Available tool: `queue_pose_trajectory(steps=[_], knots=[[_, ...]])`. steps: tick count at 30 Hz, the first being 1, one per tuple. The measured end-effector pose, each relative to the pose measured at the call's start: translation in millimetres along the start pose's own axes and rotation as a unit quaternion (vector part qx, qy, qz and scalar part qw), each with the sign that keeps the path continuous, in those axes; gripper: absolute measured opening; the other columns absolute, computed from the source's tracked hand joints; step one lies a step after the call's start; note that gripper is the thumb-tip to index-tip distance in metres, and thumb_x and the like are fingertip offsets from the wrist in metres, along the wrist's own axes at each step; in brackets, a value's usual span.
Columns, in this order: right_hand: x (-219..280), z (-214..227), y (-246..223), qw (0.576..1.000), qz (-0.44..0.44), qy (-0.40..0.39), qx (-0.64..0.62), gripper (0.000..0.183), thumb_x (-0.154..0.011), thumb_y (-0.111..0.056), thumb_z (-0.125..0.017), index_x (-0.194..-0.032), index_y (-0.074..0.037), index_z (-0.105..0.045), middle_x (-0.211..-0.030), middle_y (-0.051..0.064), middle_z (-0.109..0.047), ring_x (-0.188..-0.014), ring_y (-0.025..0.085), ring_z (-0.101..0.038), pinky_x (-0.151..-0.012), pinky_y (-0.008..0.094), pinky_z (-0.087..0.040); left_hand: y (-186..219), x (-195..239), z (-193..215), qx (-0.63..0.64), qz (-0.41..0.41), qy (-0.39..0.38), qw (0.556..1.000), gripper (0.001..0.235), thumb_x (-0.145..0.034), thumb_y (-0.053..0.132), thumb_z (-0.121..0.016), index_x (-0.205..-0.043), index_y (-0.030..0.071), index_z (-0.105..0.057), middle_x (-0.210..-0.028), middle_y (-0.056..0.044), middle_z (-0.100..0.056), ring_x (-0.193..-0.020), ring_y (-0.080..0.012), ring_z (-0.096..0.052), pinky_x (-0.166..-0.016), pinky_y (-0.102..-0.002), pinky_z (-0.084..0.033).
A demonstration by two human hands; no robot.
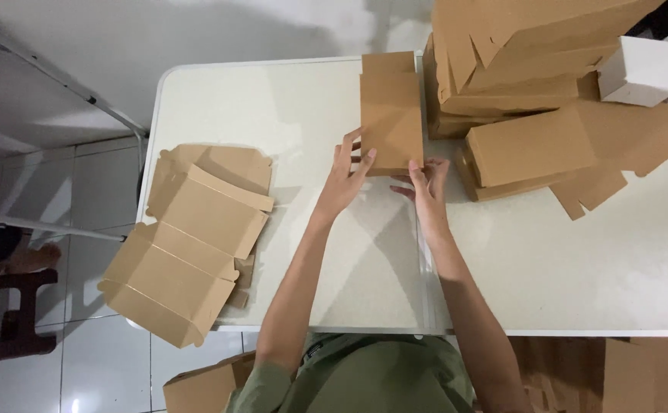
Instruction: Folding flat cardboard sheets into boxes and stacking them on a table.
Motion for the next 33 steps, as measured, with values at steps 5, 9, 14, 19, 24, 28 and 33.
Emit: queue_pose_trajectory(steps=[5,9,14,19,24,28,33], knots=[[-9,-9,-22,0.999,0.044,-0.006,-0.024,0.054,-0.106,-0.055,-0.055,-0.135,-0.017,-0.031,-0.136,0.015,-0.043,-0.124,0.033,-0.060,-0.105,0.048,-0.054,-13,-25,-3,-0.007,-0.053,0.032,0.998,0.074,-0.101,0.066,-0.047,-0.158,0.020,-0.035,-0.149,-0.028,-0.038,-0.137,-0.0502,-0.049,-0.113,-0.058,-0.045],[-7,-7,-31,0.994,0.081,-0.020,0.063,0.067,-0.106,-0.039,-0.066,-0.154,-0.016,-0.026,-0.154,0.023,-0.023,-0.131,0.035,-0.050,-0.112,0.049,-0.048,-30,-57,-2,-0.054,-0.142,0.069,0.986,0.060,-0.107,0.040,-0.061,-0.159,0.022,-0.035,-0.140,-0.024,-0.039,-0.128,-0.0508,-0.057,-0.109,-0.052,-0.053],[31,31,-29,0.978,0.085,-0.046,0.187,0.047,-0.101,-0.037,-0.066,-0.135,-0.007,-0.052,-0.125,0.020,-0.052,-0.101,0.031,-0.067,-0.076,0.042,-0.060,-45,-71,0,-0.208,-0.246,0.128,0.938,0.060,-0.100,0.033,-0.071,-0.152,0.019,-0.044,-0.123,-0.012,-0.046,-0.121,-0.0361,-0.062,-0.106,-0.042,-0.054],[57,124,-50,0.881,0.297,0.071,0.362,0.014,-0.093,0.003,-0.073,-0.105,-0.004,-0.075,-0.090,0.014,-0.071,-0.081,0.029,-0.070,-0.070,0.033,-0.053,-52,-69,-16,-0.259,-0.300,0.210,0.894,0.057,-0.096,0.041,-0.075,-0.139,0.014,-0.050,-0.116,-0.008,-0.044,-0.113,-0.0320,-0.062,-0.101,-0.039,-0.055],[43,199,-100,0.870,0.271,0.247,0.330,0.047,-0.118,-0.042,-0.042,-0.142,-0.002,-0.041,-0.134,0.014,-0.034,-0.137,0.041,-0.038,-0.109,0.053,-0.035,-20,-7,-62,-0.179,-0.348,0.214,0.895,0.054,-0.103,0.037,-0.057,-0.129,-0.008,-0.044,-0.117,-0.023,-0.044,-0.108,-0.0372,-0.049,-0.091,-0.044,-0.048],[5,232,-61,0.958,0.118,0.185,0.185,0.075,-0.103,-0.072,-0.036,-0.151,-0.014,-0.037,-0.144,0.011,-0.054,-0.126,0.023,-0.058,-0.100,0.038,-0.053,-15,11,-115,-0.005,-0.133,-0.019,0.991,0.063,-0.101,0.053,-0.045,-0.146,0.010,-0.038,-0.114,-0.008,-0.037,-0.103,-0.0208,-0.048,-0.110,-0.039,-0.044],[16,188,-58,0.961,0.057,0.154,0.222,0.044,-0.105,-0.045,-0.046,-0.141,-0.027,-0.030,-0.146,0.010,-0.040,-0.137,0.024,-0.044,-0.111,0.046,-0.042,22,28,-130,0.070,0.037,-0.211,0.974,0.105,-0.074,0.084,-0.024,-0.161,0.032,0.007,-0.174,-0.011,-0.003,-0.153,-0.0359,-0.026,-0.114,-0.053,-0.034]])
Point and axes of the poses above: each hand's wrist, its own x-axis away from the middle knuckle, its own z-axis out of the back of the hand, y = z × x, the point moved 2 cm from there along -x, towards the middle knuckle
